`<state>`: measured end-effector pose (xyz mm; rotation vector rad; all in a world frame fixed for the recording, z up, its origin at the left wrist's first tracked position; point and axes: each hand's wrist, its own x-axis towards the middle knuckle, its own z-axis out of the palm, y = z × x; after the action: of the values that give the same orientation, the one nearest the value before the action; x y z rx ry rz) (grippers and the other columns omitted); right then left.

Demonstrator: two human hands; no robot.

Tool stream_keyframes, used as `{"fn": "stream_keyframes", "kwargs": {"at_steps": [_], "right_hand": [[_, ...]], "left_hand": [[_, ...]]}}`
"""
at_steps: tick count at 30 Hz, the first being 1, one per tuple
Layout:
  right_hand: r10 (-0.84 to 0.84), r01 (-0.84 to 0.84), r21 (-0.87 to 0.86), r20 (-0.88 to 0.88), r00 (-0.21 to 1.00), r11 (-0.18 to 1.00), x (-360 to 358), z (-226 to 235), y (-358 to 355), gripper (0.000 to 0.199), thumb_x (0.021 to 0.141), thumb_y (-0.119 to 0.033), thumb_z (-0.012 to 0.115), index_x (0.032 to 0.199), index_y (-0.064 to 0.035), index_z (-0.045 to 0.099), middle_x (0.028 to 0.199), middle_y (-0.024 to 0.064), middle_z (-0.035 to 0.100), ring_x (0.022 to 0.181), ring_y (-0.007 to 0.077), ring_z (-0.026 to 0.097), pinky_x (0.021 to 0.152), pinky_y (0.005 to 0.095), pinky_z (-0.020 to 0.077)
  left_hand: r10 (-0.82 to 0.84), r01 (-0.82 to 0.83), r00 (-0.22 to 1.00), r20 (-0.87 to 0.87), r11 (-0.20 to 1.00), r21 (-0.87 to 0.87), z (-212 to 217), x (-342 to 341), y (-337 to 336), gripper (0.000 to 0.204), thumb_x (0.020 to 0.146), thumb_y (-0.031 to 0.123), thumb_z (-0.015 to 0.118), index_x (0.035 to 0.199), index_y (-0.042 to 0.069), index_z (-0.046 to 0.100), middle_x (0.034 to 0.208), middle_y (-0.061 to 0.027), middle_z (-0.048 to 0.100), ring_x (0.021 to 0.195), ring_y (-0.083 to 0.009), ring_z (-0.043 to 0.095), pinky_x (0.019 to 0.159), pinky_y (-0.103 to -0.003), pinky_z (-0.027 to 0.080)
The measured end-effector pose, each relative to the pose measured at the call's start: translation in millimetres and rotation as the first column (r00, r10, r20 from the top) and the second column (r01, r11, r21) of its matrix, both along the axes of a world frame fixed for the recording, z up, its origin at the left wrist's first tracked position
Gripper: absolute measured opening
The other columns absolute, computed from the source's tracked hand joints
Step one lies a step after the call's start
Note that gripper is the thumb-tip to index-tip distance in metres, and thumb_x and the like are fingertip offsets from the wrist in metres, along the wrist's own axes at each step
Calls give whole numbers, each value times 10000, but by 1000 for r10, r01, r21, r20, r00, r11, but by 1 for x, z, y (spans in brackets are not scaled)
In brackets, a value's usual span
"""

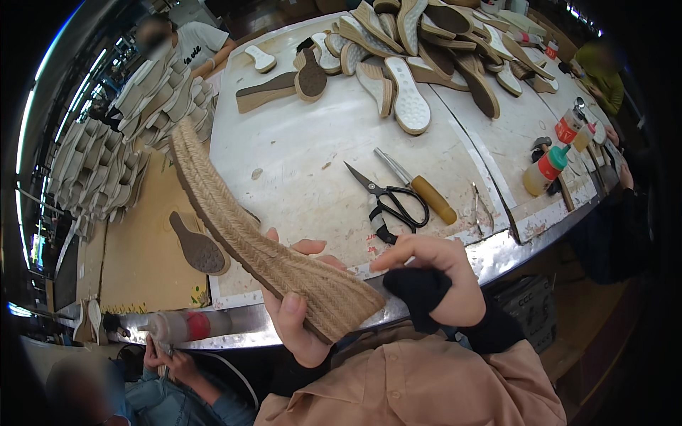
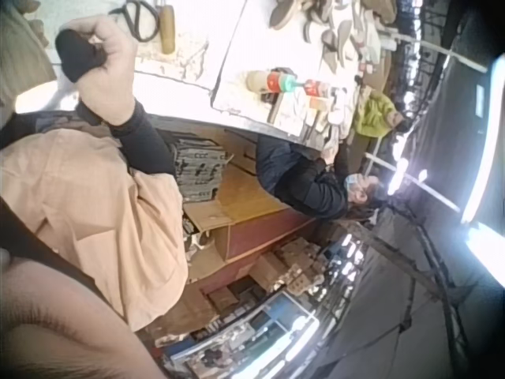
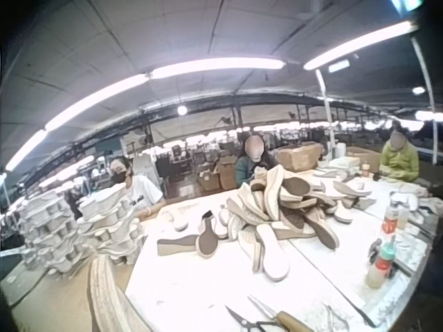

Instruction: The person holds a shoe sole and rubs its textured surface with a black cloth. They rotate the sole to access different areas and continue wiping the edges and bottom. The person places the cloth on the table and picks up another sole to repeat the process.

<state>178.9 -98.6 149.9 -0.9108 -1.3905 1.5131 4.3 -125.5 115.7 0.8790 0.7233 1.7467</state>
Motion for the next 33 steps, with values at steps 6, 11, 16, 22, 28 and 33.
{"fn": "stream_keyframes", "kwargs": {"at_steps": [6, 11, 16, 22, 28, 33], "right_hand": [[2, -80, 411, 187, 982, 908, -4, -4, -1, 147, 750, -49, 691, 875, 9, 640, 712, 103, 584, 622, 213, 566, 561, 292, 427], [131, -211, 331, 246, 960, 920, 1, -11, 11, 68, 750, -36, 648, 763, 27, 625, 640, 119, 604, 570, 222, 596, 552, 292, 459], [246, -290, 193, 225, 943, 937, 4, -14, 12, 77, 744, -41, 634, 727, 33, 619, 607, 131, 592, 540, 217, 602, 533, 295, 456], [243, -341, 244, 358, 902, 908, 1, -17, 15, 101, 725, -51, 622, 679, 39, 614, 567, 187, 539, 509, 284, 580, 511, 323, 445], [283, -360, 210, 322, 903, 909, 0, -16, 17, 92, 709, -45, 608, 675, 41, 611, 580, 203, 538, 529, 321, 583, 518, 336, 452], [238, -357, 289, 376, 896, 888, -3, -22, 17, 102, 721, -43, 609, 663, 39, 597, 584, 199, 542, 532, 327, 580, 517, 341, 448]], "left_hand": [[7, -6, 997, -71, 1000, 12, 5, 1, 0, 767, 844, 352, 548, 1425, 22, 172, 1185, -241, 470, 898, -307, 599, 713, -401, 561], [-62, 28, 958, -281, 992, -127, 12, -5, 1, 711, 807, 335, 581, 1344, -33, 295, 1155, -247, 503, 886, -268, 606, 712, -355, 547], [-286, 236, 949, -134, 924, -302, 16, -14, 3, 676, 800, 196, 581, 1369, -32, 295, 1248, -219, 504, 1069, -249, 551, 908, -351, 456], [-258, 155, 923, -287, 928, -338, 14, -7, 8, 623, 802, 291, 577, 1285, -50, 380, 1131, -217, 561, 883, -205, 605, 779, -307, 507], [-326, 207, 904, -277, 900, -384, 9, -16, 11, 636, 809, 288, 569, 1309, -48, 365, 1118, -217, 570, 899, -205, 603, 792, -304, 500], [-289, 164, 914, -284, 904, -394, 6, -13, 12, 616, 815, 284, 553, 1301, -46, 370, 1113, -220, 574, 900, -214, 612, 786, -310, 505]]}}
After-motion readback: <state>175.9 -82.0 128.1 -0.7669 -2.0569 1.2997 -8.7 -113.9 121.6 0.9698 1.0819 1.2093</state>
